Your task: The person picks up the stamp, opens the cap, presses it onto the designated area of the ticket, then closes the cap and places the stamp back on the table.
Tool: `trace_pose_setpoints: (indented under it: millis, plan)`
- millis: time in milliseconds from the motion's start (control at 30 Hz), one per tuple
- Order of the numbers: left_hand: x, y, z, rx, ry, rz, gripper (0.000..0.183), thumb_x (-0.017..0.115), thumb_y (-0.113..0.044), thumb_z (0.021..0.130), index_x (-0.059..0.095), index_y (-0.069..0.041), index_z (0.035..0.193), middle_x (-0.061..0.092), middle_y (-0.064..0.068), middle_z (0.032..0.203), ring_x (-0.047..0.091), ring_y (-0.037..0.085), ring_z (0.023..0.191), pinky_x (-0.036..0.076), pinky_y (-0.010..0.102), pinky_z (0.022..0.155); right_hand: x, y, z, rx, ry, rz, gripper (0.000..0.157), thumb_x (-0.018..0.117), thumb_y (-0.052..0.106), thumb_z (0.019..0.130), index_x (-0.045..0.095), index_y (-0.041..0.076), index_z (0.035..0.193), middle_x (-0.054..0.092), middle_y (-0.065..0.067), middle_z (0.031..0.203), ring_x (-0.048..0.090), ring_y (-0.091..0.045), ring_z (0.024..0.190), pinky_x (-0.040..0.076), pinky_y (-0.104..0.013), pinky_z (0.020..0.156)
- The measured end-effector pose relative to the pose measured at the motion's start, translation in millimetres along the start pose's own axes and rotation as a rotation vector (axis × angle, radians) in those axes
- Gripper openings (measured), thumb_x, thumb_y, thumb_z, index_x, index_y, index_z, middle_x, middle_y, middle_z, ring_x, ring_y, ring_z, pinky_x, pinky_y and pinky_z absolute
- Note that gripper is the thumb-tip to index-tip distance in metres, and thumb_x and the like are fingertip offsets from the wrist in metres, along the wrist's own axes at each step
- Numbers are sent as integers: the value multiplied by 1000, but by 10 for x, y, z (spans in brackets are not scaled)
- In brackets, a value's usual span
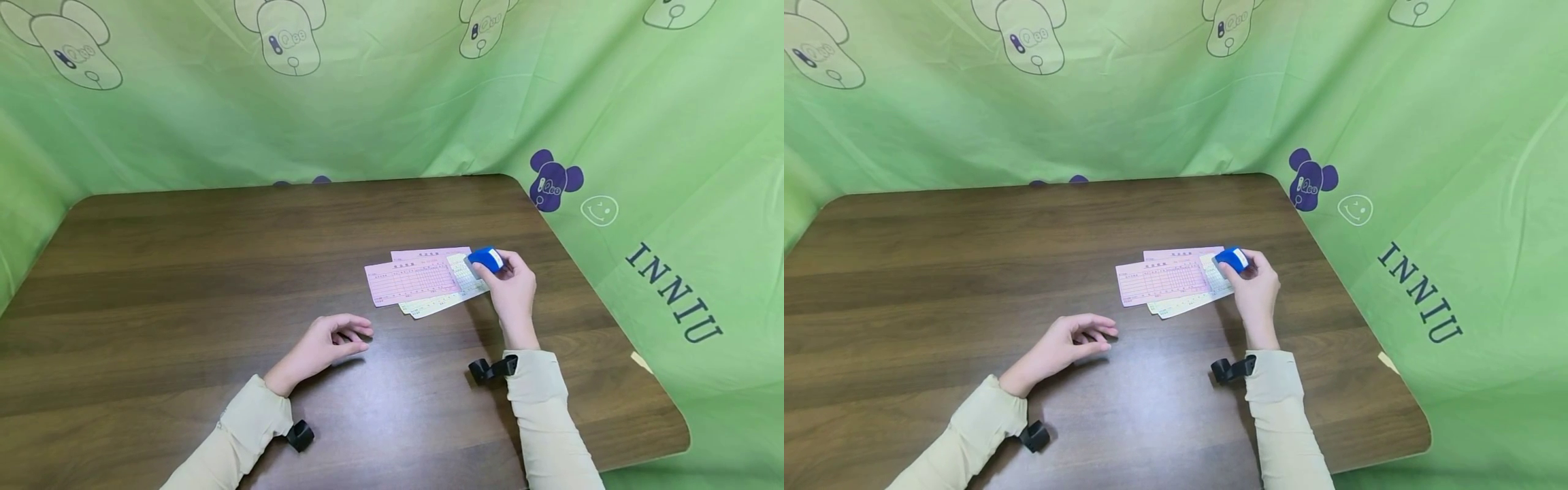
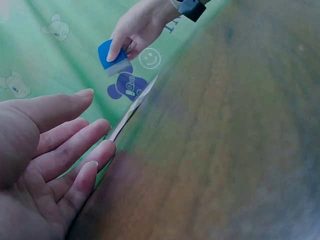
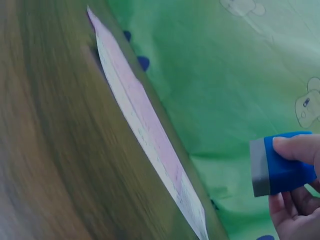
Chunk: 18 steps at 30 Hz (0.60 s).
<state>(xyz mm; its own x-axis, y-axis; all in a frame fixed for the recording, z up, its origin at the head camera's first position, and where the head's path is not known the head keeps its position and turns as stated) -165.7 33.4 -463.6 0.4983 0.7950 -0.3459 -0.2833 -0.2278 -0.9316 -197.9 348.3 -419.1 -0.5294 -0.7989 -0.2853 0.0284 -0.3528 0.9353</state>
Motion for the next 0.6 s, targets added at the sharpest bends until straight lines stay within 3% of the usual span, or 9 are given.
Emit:
trace_pose_setpoints:
  millis: [200, 333, 600]
  plan:
    - [1, 0, 0, 8, -1, -3, 31, 71, -9, 86, 65, 2, 114, 73, 15, 106, 64, 1, 82, 50, 19, 71, -110, -76, 59, 38, -57, -129, 42, 76, 14, 83, 62, -1, 119, 66, -21, 117, 55, 2, 83, 44, -6, 74]
    - [3, 3, 3, 15, 0, -4, 30, 71, -9, 86, 66, 2, 113, 73, 15, 106, 64, 2, 82, 50, 20, 70, -162, -109, 81, 46, -79, -220, 42, 76, 16, 83, 63, 0, 119, 67, -21, 116, 56, -6, 85, 41, -6, 71]
    - [11, 9, 8, -4, 5, -14, 30, 72, -9, 85, 66, 0, 113, 73, 15, 106, 64, 2, 82, 50, 19, 71, -192, -120, 87, 62, -81, -298, 41, 76, 16, 83, 63, 0, 119, 68, -23, 112, 57, -12, 86, 38, -6, 67]
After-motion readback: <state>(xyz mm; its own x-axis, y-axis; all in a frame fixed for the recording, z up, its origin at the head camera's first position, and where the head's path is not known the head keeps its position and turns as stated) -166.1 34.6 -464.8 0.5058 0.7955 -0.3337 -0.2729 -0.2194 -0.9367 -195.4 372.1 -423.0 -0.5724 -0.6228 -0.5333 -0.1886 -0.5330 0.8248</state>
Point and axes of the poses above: each hand's wrist, its own z-axis towards the middle knuckle, its own x-axis out of the palm, y = z × x, the point moved 5 cm from there along z, towards the middle knuckle
